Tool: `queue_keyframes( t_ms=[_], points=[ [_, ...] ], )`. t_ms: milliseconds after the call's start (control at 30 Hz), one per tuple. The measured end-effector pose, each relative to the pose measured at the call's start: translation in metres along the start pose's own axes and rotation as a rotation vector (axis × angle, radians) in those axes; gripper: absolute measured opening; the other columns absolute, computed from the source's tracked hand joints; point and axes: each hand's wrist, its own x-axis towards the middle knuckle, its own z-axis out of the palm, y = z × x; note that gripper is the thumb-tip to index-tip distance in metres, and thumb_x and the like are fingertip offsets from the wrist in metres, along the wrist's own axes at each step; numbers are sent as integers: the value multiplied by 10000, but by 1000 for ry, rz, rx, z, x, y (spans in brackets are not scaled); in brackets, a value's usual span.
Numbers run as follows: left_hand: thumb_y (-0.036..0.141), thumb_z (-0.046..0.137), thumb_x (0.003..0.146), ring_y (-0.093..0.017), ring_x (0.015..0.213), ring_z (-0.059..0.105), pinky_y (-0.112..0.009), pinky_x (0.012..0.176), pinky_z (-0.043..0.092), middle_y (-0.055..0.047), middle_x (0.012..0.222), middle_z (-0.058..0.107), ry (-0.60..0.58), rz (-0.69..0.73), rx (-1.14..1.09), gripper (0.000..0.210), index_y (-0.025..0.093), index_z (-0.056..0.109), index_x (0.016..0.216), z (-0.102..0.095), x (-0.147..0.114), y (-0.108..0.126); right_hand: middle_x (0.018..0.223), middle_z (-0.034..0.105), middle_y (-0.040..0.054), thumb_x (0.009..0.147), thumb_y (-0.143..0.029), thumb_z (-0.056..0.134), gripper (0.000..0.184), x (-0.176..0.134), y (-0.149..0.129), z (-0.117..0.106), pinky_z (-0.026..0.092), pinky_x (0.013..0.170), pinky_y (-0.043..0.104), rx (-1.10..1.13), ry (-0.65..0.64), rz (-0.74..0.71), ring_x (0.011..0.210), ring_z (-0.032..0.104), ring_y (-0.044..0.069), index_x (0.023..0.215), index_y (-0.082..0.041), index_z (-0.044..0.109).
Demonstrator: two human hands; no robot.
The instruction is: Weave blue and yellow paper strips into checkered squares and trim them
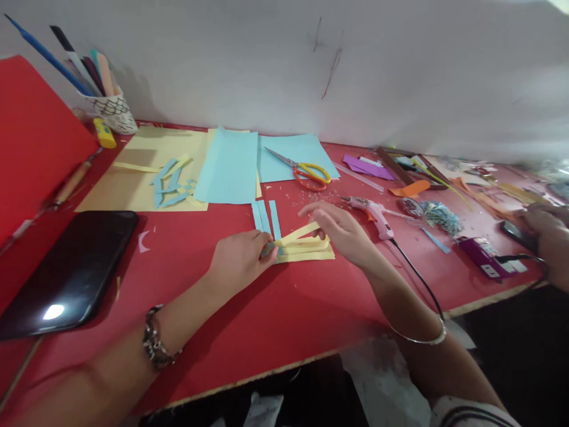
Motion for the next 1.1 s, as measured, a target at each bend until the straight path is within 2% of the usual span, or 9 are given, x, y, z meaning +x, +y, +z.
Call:
queue_keyframes(
  t_ms=[67,133,333,600,767,1100],
  points=[
    [335,462,830,-181,765,621,-237,495,301,-4,833,679,5,7,2,234,215,634,933,0,0,0,751,604,8,769,-283,490,126,-2,5,-4,391,602,244,-90,17,-3,629,517,111,755,-192,575],
    [330,463,828,-179,768,621,-238,500,308,-4,847,680,5,9,9,228,221,635,930,-1,0,0,725,618,5,732,-226,516,79,-5,11,-7,377,624,257,-198,40,0,610,515,112,720,-189,585],
    [305,462,822,-185,795,621,-238,505,326,-1,875,681,-2,-24,-1,202,236,641,881,-2,1,1,550,571,-28,706,-136,458,165,-11,20,-5,277,644,293,-465,98,58,482,441,88,689,-185,614],
    [273,463,807,-176,802,618,-236,501,315,7,886,688,4,-21,-24,197,232,643,877,-1,0,1,639,632,14,747,-128,389,240,-18,29,4,198,644,303,-656,154,32,581,528,133,778,-179,622],
    [263,464,798,-162,770,620,-229,493,305,11,855,691,36,-13,-26,203,225,652,865,-1,0,1,688,651,26,754,-125,374,248,-23,34,6,189,635,298,-666,157,4,605,539,146,787,-189,612],
    [267,465,791,-161,734,616,-224,479,284,3,842,693,78,9,-12,201,220,651,851,3,0,0,679,641,22,754,-141,383,219,-27,38,2,193,650,298,-649,91,49,635,553,160,789,-194,592]
  ],
)
